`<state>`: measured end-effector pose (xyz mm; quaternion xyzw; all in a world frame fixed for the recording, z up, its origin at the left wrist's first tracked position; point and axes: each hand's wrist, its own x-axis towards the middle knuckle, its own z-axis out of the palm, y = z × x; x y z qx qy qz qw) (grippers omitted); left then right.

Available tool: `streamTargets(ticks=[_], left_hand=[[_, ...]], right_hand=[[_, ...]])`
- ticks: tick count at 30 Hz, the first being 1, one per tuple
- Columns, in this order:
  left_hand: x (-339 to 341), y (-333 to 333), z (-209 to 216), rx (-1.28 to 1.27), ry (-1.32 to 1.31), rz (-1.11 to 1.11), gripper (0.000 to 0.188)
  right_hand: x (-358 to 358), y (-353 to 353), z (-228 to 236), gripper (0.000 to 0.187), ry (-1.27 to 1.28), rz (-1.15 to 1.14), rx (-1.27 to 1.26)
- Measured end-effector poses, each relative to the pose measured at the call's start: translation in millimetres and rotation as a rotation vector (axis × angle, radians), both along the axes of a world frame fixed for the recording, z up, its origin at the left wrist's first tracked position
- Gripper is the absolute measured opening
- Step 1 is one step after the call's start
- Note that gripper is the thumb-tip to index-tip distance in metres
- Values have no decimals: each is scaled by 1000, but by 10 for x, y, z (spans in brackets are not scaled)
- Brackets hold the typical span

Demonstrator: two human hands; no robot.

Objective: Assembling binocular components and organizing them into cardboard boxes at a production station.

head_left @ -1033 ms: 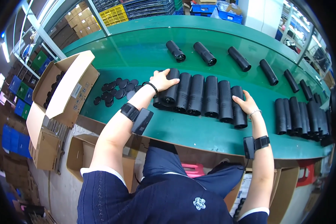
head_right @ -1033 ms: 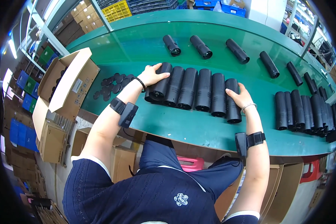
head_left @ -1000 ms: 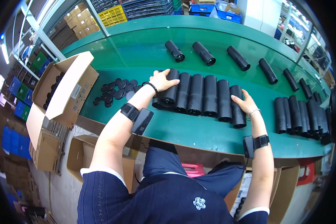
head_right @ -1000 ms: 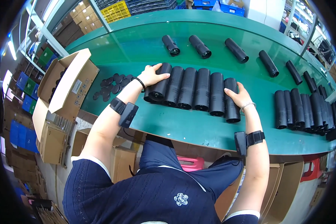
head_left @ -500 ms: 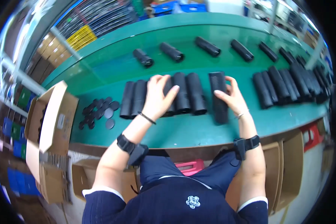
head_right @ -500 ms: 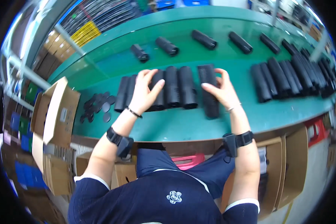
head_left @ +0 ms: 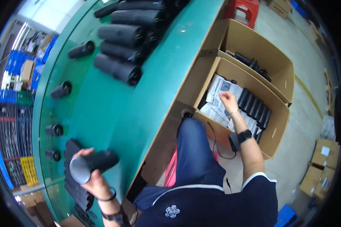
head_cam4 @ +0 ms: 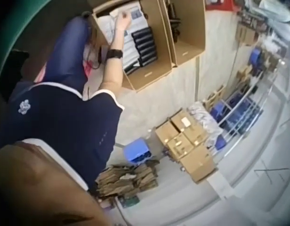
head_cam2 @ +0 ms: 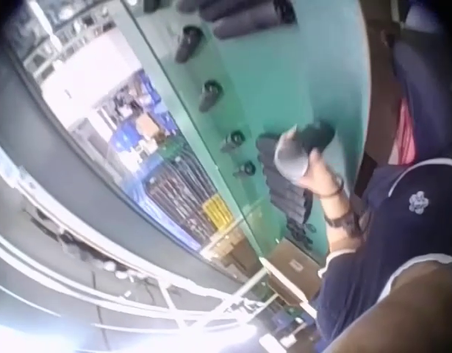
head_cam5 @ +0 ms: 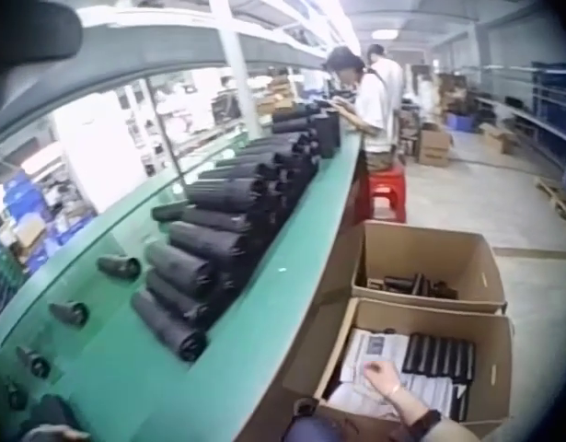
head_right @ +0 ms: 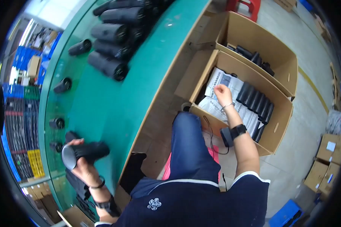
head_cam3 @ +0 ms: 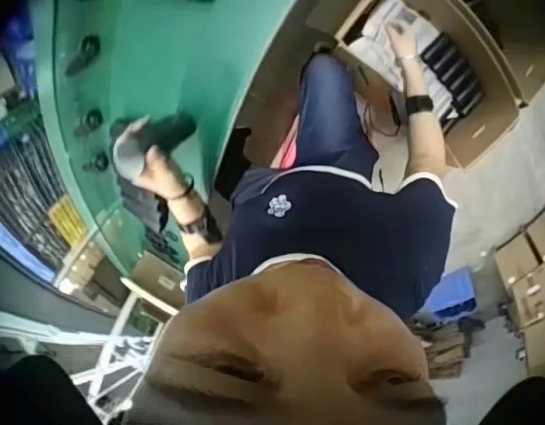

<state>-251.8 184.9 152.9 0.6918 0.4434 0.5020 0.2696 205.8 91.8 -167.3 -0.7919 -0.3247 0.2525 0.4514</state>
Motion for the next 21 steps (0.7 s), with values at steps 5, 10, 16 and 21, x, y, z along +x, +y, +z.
streamTargets(ticks=[5,10,16,21], left_hand=[[-139,176,53,-203,-129,84,79],[-302,338,12,-343,-208,172,61],[246,467,60,-345,-33,519,30],[24,508,127,-342,-69,362,55]], right_hand=[[758,-50,-1662,14,510,-254,-244],[1594,20,-2573,8,915,-762,-35],[2180,536,-3443,19,973,-1155,37],[2502,662,-3741,13,672,-1244,140]])
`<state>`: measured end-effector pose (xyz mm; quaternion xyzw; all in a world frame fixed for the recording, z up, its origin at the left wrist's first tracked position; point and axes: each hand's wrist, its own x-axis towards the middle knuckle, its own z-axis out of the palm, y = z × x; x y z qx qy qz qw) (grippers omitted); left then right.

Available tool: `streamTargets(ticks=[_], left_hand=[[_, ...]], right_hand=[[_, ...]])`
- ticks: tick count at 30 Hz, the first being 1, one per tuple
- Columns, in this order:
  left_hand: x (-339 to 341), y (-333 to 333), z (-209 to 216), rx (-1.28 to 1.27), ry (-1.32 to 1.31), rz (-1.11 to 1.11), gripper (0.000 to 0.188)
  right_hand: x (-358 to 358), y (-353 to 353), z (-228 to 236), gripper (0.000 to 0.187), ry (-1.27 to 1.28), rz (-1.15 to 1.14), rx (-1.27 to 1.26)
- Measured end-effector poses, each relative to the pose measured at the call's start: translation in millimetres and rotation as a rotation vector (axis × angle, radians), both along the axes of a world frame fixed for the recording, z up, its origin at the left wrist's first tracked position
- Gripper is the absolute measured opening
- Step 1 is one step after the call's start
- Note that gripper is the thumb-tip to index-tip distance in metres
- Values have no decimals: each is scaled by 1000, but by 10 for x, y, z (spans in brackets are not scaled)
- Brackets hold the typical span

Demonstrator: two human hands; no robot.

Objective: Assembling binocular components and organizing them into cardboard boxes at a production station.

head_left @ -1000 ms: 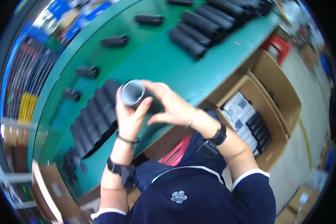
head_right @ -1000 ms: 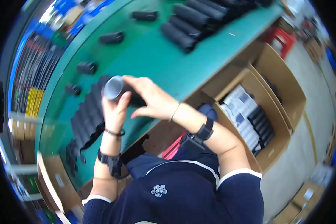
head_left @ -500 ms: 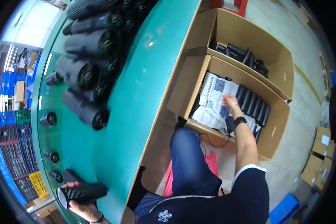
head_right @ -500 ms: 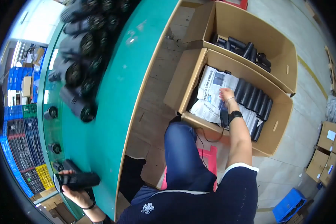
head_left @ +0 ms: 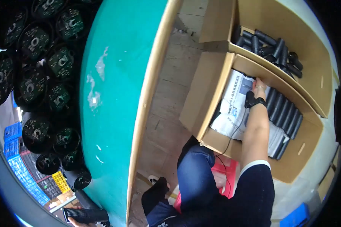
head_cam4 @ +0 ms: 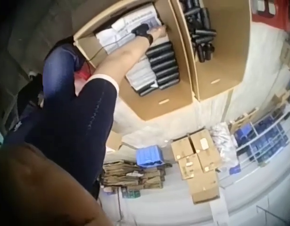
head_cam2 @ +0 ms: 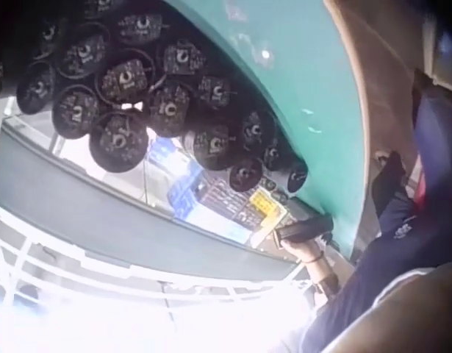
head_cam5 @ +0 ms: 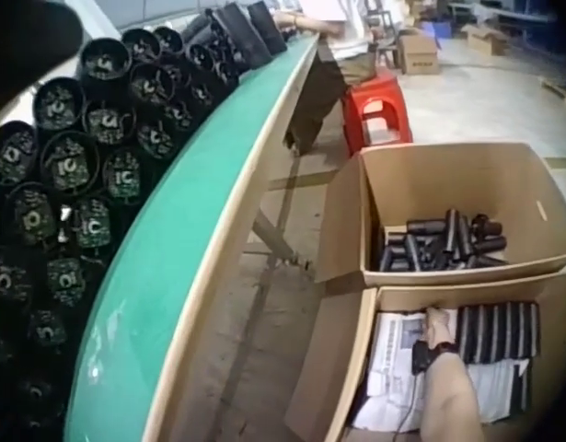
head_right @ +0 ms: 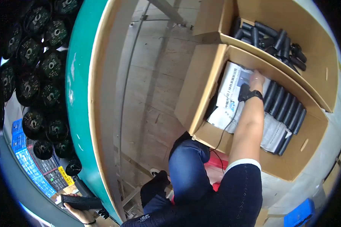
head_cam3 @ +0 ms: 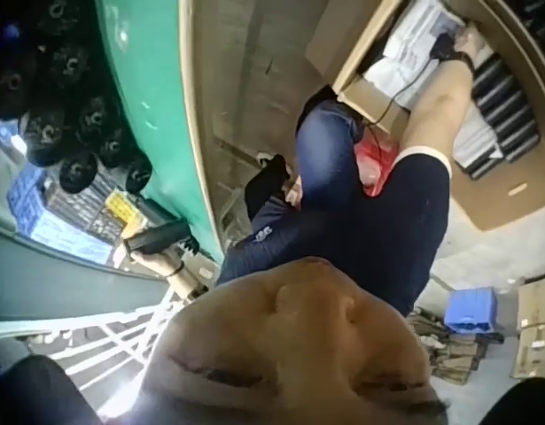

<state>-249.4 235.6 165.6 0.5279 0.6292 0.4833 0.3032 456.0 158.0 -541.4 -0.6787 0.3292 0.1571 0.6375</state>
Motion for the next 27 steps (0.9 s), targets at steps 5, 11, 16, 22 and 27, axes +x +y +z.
streamTargets(ticks=[5,11,16,22,27], left_hand=[[-14,-112,-31,35,-112,97,56],[-89,-488,-20,152,-58,143,65],[56,-613,115,209,-77,-42,73],[-589,-1599,267,114,-308,-366,73],[-1478,-2482,252,196,-374,-147,62]], right_hand=[[-316,57,250,11,15,-106,177],[-1656,-251,1636,9,-65,846,429],[-2460,-950,3479,11,65,1083,599],[-3526,-462,5638,21,-275,1831,1122],[-5117,20,7095,28,-1065,2151,1394]])
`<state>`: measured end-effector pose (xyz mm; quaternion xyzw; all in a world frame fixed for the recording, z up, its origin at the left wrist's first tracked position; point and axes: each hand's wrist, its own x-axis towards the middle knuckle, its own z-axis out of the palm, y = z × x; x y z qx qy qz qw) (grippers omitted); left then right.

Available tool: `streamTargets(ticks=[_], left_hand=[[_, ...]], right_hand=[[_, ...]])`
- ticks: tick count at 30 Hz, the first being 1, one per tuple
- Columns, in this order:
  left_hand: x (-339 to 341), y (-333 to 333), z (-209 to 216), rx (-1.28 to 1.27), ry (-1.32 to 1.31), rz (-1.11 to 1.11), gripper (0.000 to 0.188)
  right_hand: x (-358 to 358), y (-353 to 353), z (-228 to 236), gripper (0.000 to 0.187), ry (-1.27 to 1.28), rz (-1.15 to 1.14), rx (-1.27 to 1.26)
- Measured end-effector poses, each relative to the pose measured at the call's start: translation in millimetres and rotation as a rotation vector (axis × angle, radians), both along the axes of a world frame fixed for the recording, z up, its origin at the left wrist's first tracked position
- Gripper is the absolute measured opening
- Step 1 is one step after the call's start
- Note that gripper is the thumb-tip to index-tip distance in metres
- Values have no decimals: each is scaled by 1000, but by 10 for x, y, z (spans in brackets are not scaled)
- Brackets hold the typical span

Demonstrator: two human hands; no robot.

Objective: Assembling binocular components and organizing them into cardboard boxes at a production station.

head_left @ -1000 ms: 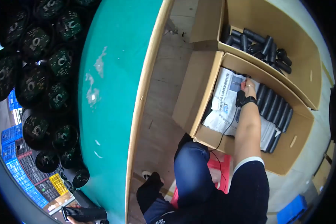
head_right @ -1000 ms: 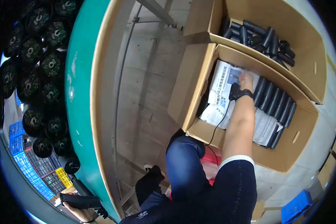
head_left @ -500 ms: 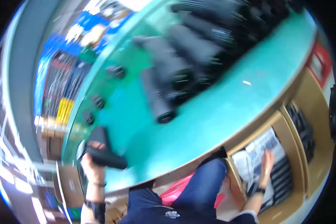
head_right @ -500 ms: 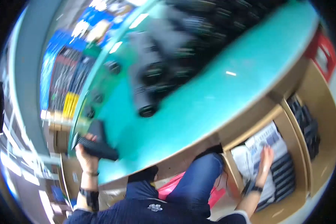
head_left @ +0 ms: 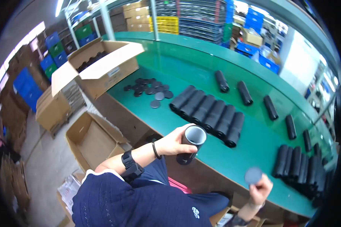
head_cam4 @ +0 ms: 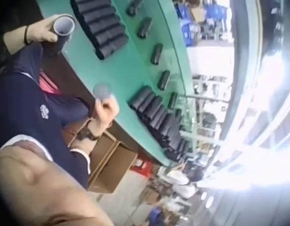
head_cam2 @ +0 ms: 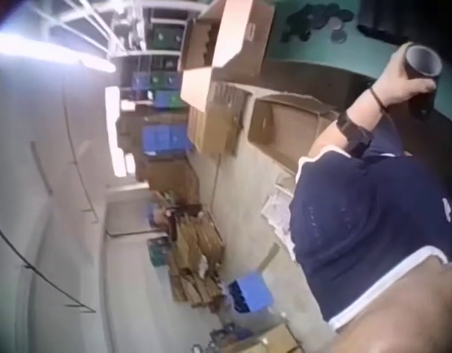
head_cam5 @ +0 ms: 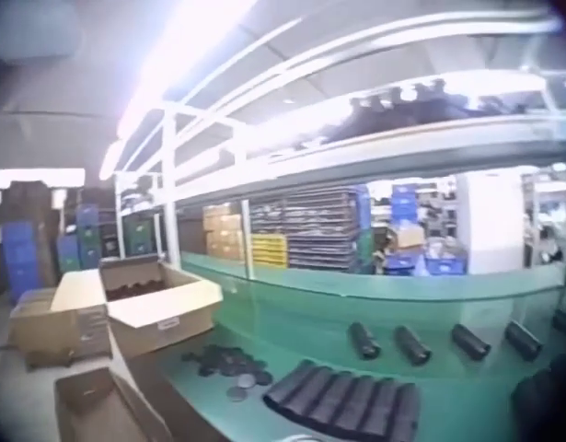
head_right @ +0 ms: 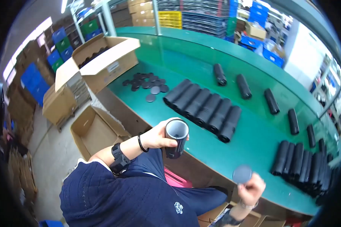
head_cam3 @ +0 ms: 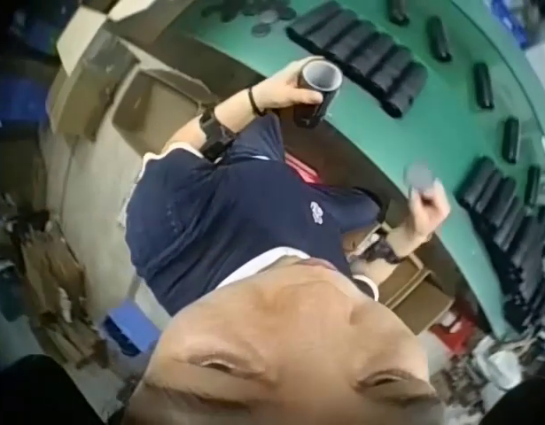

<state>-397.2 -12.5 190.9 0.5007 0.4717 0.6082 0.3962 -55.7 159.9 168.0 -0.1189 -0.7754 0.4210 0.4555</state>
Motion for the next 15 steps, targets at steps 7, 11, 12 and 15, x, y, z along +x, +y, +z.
streamTargets(ticks=[7,11,12,15], left_hand=[[-929,-1093,-175,102,-70,322,59],[-1391,-1379,-408,110,-66,465,61],[-1506,-1420,-494,113,-76,451,61],[-1713,-1508,-683,122,-132,539,62]], right_hand=[[-3459,-287,906,13,-356,349,564],[-4895,-233,489,13,-684,311,1023],[-5183,-239,380,13,-770,269,1095],[-5849,-374,117,12,-836,204,1140]])
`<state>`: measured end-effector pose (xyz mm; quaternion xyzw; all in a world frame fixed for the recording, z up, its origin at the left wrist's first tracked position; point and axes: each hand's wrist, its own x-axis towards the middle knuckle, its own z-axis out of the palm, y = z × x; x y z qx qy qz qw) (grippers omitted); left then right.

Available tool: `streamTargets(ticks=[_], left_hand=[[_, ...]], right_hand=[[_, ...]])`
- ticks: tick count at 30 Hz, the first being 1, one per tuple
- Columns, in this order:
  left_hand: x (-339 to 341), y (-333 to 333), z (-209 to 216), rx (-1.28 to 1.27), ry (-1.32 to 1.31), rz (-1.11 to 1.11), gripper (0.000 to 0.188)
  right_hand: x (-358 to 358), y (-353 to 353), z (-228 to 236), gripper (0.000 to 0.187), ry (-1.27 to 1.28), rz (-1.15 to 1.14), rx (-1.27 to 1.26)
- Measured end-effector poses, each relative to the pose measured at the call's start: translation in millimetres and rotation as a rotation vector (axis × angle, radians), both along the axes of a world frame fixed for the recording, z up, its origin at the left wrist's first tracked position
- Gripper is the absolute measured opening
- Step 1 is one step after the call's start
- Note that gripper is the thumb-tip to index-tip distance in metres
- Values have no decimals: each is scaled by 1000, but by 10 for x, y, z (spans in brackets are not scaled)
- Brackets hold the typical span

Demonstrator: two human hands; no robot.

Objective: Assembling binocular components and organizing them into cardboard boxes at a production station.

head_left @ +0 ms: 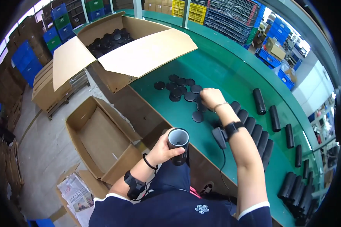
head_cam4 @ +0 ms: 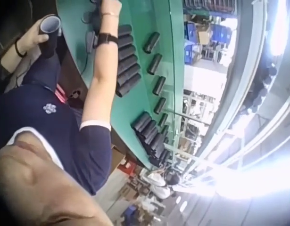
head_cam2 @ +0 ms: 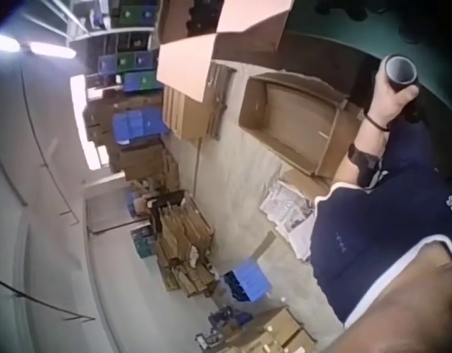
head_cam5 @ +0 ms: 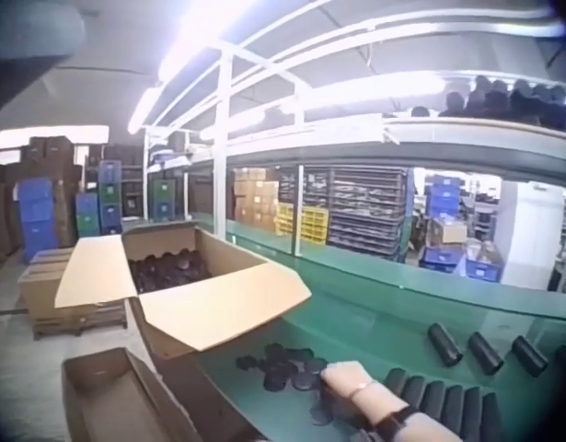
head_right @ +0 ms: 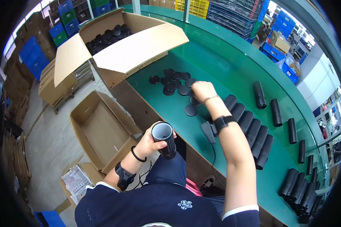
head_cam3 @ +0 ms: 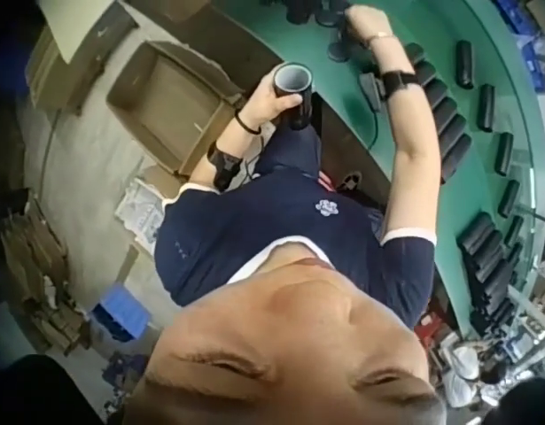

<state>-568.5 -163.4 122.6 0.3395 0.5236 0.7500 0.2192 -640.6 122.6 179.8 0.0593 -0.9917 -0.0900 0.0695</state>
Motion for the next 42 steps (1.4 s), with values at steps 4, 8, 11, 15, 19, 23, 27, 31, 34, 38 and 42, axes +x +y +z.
streamTargets(ticks=[4,8,11,15,19,23,27,31,34,38,42], left_hand=[[-131,1,56,79,-85,-20,67],[-293,-2,80,270,-191,-91,68],[-320,373,101,347,-244,-88,66],[-498,425,146,285,-444,-71,49],[-517,573,230,301,-506,-60,47],[-357,736,330,216,-381,-199,56],[-57,996,452,75,-150,-328,75],[219,1287,508,24,-54,-486,76],[335,1467,485,28,-34,-546,76],[500,1619,434,11,-58,-653,76],[613,1754,362,-28,-148,-789,79]], right_hand=[[-483,80,-212,18,78,-291,-135],[-545,106,-201,28,-34,-590,-229],[-527,885,-709,20,-74,-638,-400],[-418,564,-473,16,136,-601,-469],[106,493,-37,11,396,-423,-525],[918,304,199,19,316,-261,-1351],[1656,151,269,28,403,-233,-1607],[2173,86,262,23,606,-250,-1582],[2488,99,270,22,715,-265,-1583],[2845,113,166,27,784,-291,-1654],[3133,110,289,54,469,-265,-2071]])
